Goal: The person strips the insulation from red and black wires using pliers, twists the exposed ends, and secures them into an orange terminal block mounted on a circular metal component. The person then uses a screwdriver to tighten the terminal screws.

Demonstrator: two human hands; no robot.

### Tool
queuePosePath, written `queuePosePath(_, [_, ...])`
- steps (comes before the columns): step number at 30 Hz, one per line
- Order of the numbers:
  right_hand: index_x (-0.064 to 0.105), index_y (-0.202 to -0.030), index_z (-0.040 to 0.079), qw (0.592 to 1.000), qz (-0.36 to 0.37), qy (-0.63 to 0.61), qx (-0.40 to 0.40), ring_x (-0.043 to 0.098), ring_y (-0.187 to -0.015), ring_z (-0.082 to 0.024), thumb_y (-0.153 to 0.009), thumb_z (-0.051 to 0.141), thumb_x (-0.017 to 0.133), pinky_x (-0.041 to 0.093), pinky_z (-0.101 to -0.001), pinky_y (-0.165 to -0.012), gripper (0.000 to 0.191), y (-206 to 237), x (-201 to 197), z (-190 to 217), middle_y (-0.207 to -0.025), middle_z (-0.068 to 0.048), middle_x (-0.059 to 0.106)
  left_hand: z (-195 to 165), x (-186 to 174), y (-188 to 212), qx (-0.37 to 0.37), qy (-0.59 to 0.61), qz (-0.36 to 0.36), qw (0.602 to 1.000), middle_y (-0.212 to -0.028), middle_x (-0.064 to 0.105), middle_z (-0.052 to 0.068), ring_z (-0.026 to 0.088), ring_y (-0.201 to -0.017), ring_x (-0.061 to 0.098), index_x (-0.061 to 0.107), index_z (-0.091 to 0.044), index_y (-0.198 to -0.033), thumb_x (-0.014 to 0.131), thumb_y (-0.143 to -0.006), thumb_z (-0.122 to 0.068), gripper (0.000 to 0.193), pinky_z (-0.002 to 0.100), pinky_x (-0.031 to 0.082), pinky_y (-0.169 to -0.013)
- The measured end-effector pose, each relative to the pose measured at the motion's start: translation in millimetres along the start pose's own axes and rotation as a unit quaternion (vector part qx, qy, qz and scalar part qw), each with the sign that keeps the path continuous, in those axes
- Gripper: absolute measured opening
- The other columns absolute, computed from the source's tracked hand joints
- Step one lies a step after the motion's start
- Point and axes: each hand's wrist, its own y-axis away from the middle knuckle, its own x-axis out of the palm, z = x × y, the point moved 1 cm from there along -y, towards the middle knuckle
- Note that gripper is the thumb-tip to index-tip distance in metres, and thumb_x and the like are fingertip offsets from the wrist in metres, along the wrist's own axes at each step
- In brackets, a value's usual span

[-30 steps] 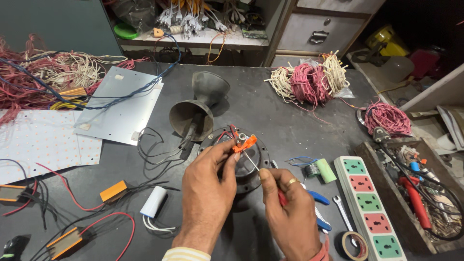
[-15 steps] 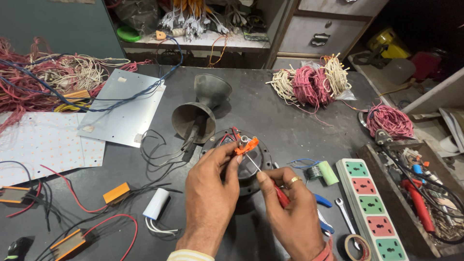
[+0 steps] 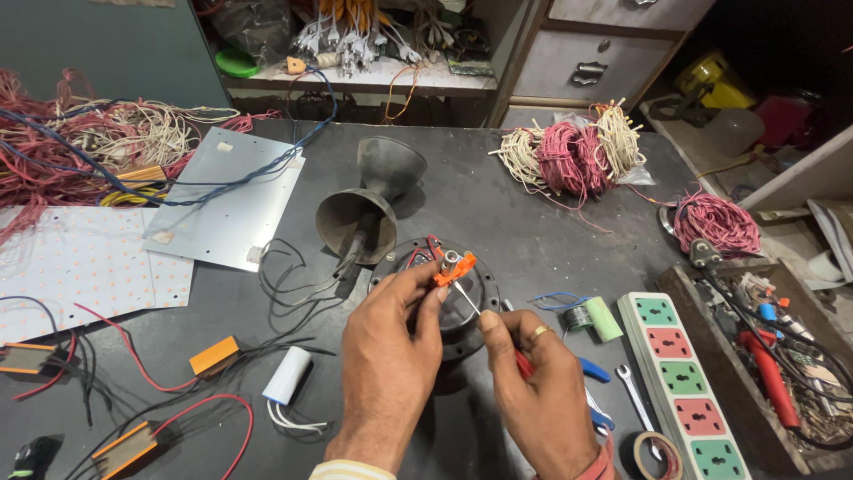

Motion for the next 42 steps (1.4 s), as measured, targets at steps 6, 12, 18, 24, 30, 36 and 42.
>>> queuePosePath(6, [0.072, -0.096, 0.000, 0.994, 0.005, -0.043, -0.103, 0.055, -0.065, -0.003, -0.095, 0.024, 0.067, 0.046, -0.0207, -0.059, 0.024, 0.3, 2.0, -0.6, -0.071, 0.002, 0.064, -1.5, -1.5, -0.4, 0.021, -0.002, -0.010, 1.000, -0.101, 0.076, 0.011, 0.023, -0.085, 0.078, 0.072, -0.005, -0.114, 0.069, -0.090, -0.010, 0.024, 0.032, 0.060, -0.072])
queuePosePath(12, [0.074, -0.095, 0.000, 0.999, 0.007, -0.042, -0.006, 0.050, -0.062, -0.008, -0.097, 0.024, 0.067, 0.042, -0.0257, -0.055, 0.025, -1.2, -2.3, -6.5, -0.068, -0.003, 0.058, -3.2, -0.9, 0.7, 0.003, -0.005, 0.004, 1.000, -0.099, 0.076, 0.010, 0.023, -0.084, 0.078, 0.073, -0.007, -0.113, 0.070, -0.089, -0.011, 0.025, 0.032, 0.060, -0.071])
queuePosePath(18, [0.072, -0.097, 0.001, 0.992, -0.008, -0.030, -0.120, 0.061, -0.071, -0.005, -0.093, 0.023, 0.069, 0.051, -0.0222, -0.064, 0.022, -1.2, -1.6, -7.7, -0.078, -0.002, 0.071, -2.8, -1.8, 0.2, 0.002, 0.003, 0.000, 1.000, -0.100, 0.077, 0.010, 0.022, -0.084, 0.078, 0.073, -0.006, -0.114, 0.069, -0.090, -0.010, 0.025, 0.032, 0.060, -0.071])
queuePosePath(24, [0.067, -0.098, 0.001, 0.993, -0.014, -0.029, -0.110, 0.066, -0.076, -0.005, -0.091, 0.022, 0.070, 0.054, -0.0218, -0.068, 0.022, -0.7, -2.2, -8.6, -0.081, -0.001, 0.072, -2.7, -1.0, 0.5, 0.013, -0.001, -0.001, 1.000, -0.100, 0.077, 0.010, 0.023, -0.084, 0.078, 0.073, -0.006, -0.114, 0.069, -0.089, -0.009, 0.025, 0.032, 0.060, -0.072])
queuePosePath(30, [0.073, -0.095, 0.003, 0.998, -0.005, -0.035, -0.048, 0.061, -0.066, -0.008, -0.093, 0.023, 0.069, 0.050, -0.0239, -0.062, 0.021, -1.7, 0.2, -11.5, -0.069, -0.005, 0.066, -1.5, -1.6, 0.5, 0.015, -0.004, -0.001, 1.000, -0.100, 0.077, 0.010, 0.023, -0.085, 0.078, 0.073, -0.006, -0.114, 0.068, -0.090, -0.009, 0.025, 0.032, 0.060, -0.072])
queuePosePath(36, [0.063, -0.096, -0.002, 0.996, -0.016, -0.016, -0.088, 0.061, -0.067, -0.005, -0.089, 0.020, 0.073, 0.050, -0.0221, -0.058, 0.025, -2.1, -0.8, -13.9, -0.078, 0.000, 0.067, -1.4, -0.5, -0.7, 0.001, -0.006, -0.001, 1.000, -0.101, 0.076, 0.010, 0.024, -0.085, 0.078, 0.073, -0.006, -0.113, 0.069, -0.090, -0.010, 0.024, 0.032, 0.060, -0.072])
queuePosePath(42, [0.073, -0.096, 0.000, 0.999, -0.001, -0.054, 0.000, 0.057, -0.064, -0.008, -0.095, 0.020, 0.070, 0.046, -0.0255, -0.057, 0.020, -1.8, -0.9, -13.5, -0.069, -0.007, 0.064, -0.7, -1.7, 0.5, -0.003, 0.019, -0.001, 1.000, -0.102, 0.077, 0.010, 0.022, -0.086, 0.079, 0.072, -0.007, -0.114, 0.068, -0.090, -0.010, 0.025, 0.032, 0.061, -0.073])
